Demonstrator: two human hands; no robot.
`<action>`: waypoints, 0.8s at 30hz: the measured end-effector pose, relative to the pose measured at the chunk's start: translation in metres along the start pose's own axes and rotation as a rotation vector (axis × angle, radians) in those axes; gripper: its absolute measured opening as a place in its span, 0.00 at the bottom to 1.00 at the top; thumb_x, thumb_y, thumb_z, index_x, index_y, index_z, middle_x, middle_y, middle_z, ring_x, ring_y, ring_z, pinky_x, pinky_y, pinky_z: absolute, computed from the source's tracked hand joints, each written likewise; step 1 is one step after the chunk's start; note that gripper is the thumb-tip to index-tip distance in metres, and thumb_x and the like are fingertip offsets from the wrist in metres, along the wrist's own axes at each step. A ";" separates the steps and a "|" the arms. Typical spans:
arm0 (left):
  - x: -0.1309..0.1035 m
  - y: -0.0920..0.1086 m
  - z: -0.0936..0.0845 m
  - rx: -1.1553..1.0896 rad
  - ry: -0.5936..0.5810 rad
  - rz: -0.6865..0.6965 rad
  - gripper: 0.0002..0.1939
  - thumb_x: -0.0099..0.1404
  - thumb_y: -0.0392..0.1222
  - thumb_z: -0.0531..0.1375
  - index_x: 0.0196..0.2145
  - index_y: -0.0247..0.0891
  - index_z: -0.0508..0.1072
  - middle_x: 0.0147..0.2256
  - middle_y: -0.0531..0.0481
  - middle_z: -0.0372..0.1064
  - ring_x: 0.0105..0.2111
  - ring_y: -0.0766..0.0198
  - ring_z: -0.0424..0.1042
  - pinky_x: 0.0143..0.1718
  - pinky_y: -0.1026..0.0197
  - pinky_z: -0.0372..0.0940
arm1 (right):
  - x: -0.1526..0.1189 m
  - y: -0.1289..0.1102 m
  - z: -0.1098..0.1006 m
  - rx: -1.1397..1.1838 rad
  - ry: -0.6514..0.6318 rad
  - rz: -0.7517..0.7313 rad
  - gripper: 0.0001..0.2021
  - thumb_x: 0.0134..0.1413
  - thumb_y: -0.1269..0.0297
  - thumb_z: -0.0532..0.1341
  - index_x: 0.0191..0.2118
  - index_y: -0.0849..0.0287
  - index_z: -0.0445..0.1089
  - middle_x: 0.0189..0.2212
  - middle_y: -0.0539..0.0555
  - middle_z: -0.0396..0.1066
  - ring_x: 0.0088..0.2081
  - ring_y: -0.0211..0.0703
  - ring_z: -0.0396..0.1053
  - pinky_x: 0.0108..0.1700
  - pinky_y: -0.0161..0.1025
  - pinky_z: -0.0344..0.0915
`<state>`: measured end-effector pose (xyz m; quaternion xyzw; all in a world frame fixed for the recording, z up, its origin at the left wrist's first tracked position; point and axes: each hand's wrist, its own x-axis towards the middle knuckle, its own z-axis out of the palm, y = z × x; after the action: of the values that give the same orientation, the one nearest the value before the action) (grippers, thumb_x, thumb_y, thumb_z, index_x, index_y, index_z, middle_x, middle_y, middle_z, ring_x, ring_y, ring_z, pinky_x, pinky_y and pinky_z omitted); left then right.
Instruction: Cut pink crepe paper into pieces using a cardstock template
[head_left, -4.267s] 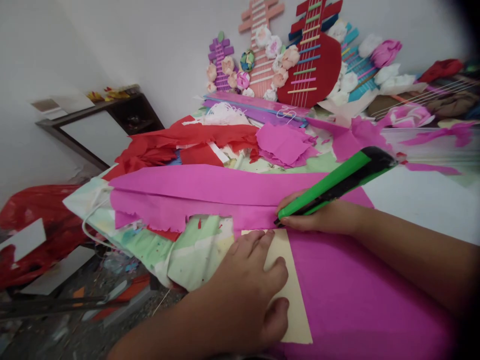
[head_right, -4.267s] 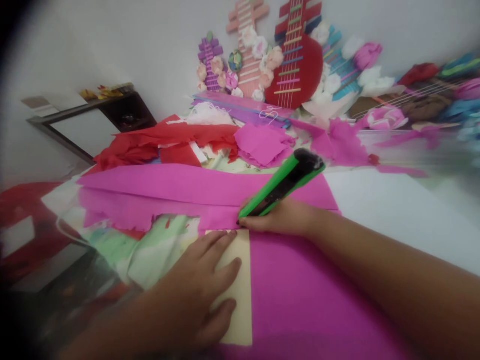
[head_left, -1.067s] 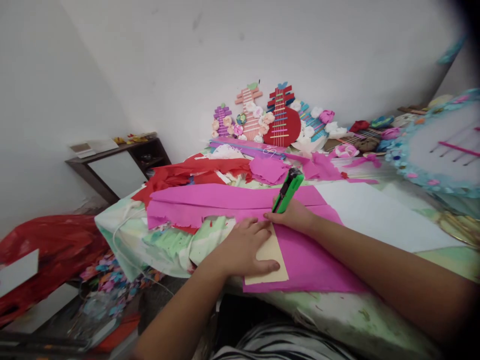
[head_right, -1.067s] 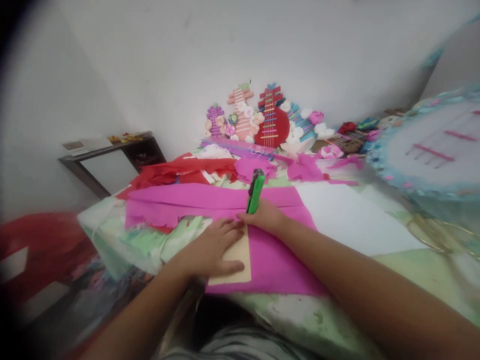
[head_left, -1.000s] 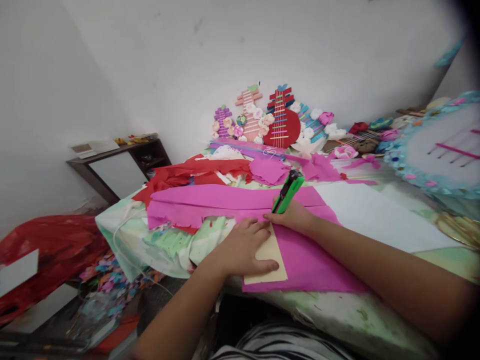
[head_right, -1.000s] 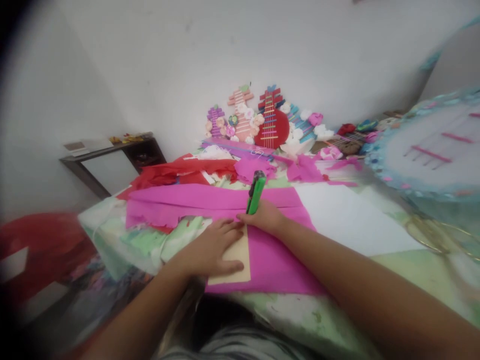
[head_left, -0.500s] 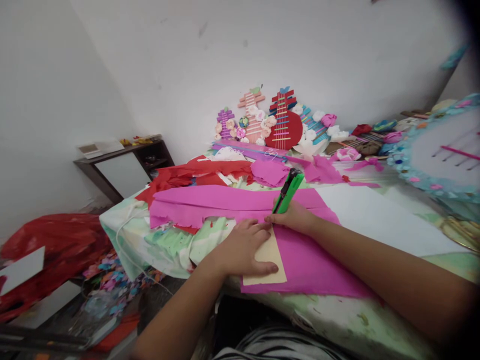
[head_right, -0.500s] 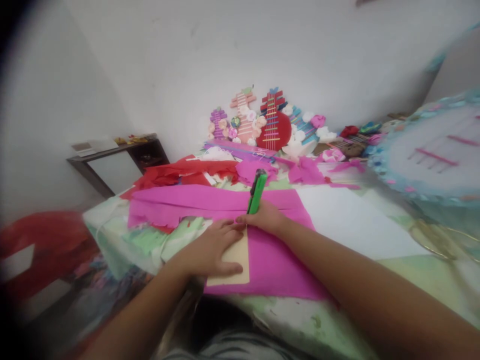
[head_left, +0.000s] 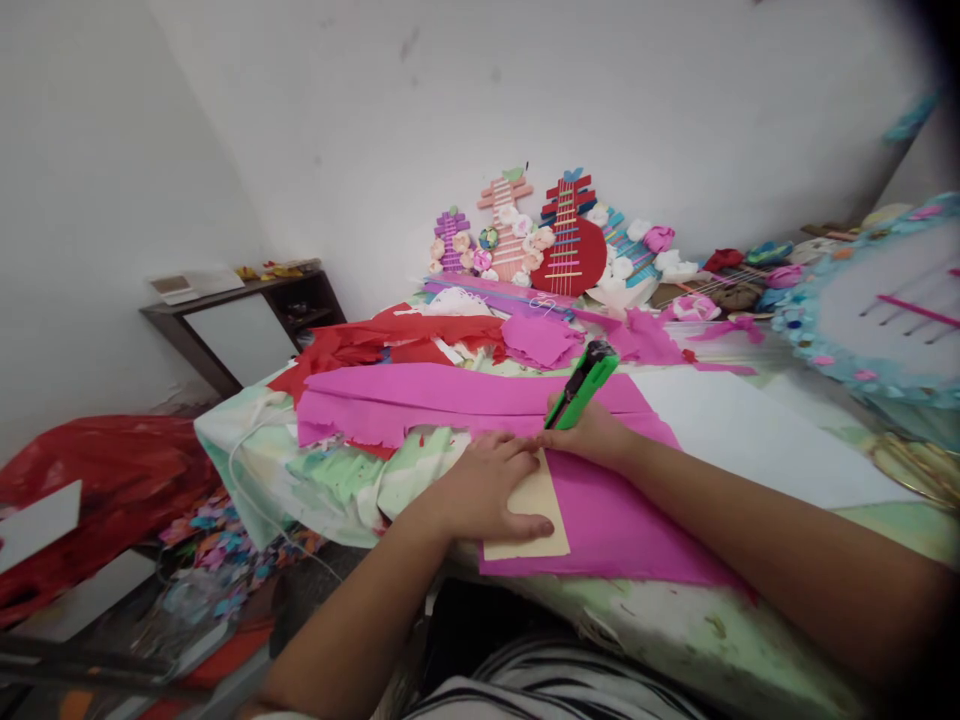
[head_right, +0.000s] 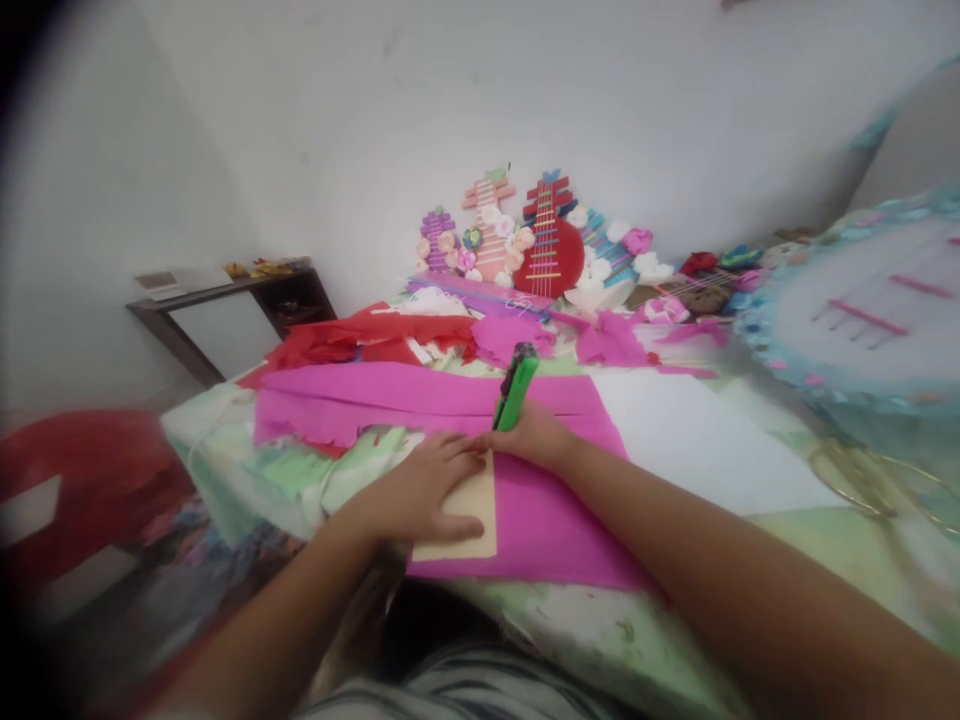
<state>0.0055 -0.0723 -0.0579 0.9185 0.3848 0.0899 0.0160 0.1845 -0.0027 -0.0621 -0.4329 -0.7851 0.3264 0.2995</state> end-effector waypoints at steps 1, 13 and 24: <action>0.000 0.000 0.000 -0.002 0.001 0.000 0.31 0.51 0.61 0.54 0.46 0.36 0.64 0.50 0.43 0.58 0.49 0.51 0.54 0.51 0.50 0.49 | 0.000 0.000 0.001 -0.029 -0.014 -0.005 0.20 0.31 0.48 0.61 0.20 0.59 0.54 0.17 0.44 0.53 0.22 0.32 0.53 0.24 0.33 0.52; 0.001 -0.002 0.002 -0.018 -0.002 0.008 0.31 0.51 0.61 0.54 0.46 0.36 0.63 0.51 0.44 0.57 0.50 0.50 0.53 0.52 0.49 0.48 | 0.000 0.004 -0.001 0.009 -0.003 0.021 0.19 0.33 0.49 0.61 0.20 0.59 0.55 0.17 0.45 0.54 0.23 0.34 0.55 0.25 0.34 0.54; 0.001 -0.001 0.001 -0.022 -0.001 -0.004 0.30 0.50 0.61 0.55 0.44 0.35 0.64 0.49 0.43 0.59 0.48 0.50 0.54 0.50 0.50 0.51 | -0.002 0.002 0.000 -0.029 -0.024 -0.021 0.20 0.34 0.46 0.60 0.20 0.59 0.55 0.17 0.45 0.55 0.23 0.34 0.55 0.25 0.34 0.54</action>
<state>0.0053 -0.0708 -0.0587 0.9175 0.3855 0.0939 0.0265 0.1864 -0.0037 -0.0643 -0.4250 -0.7979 0.3170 0.2869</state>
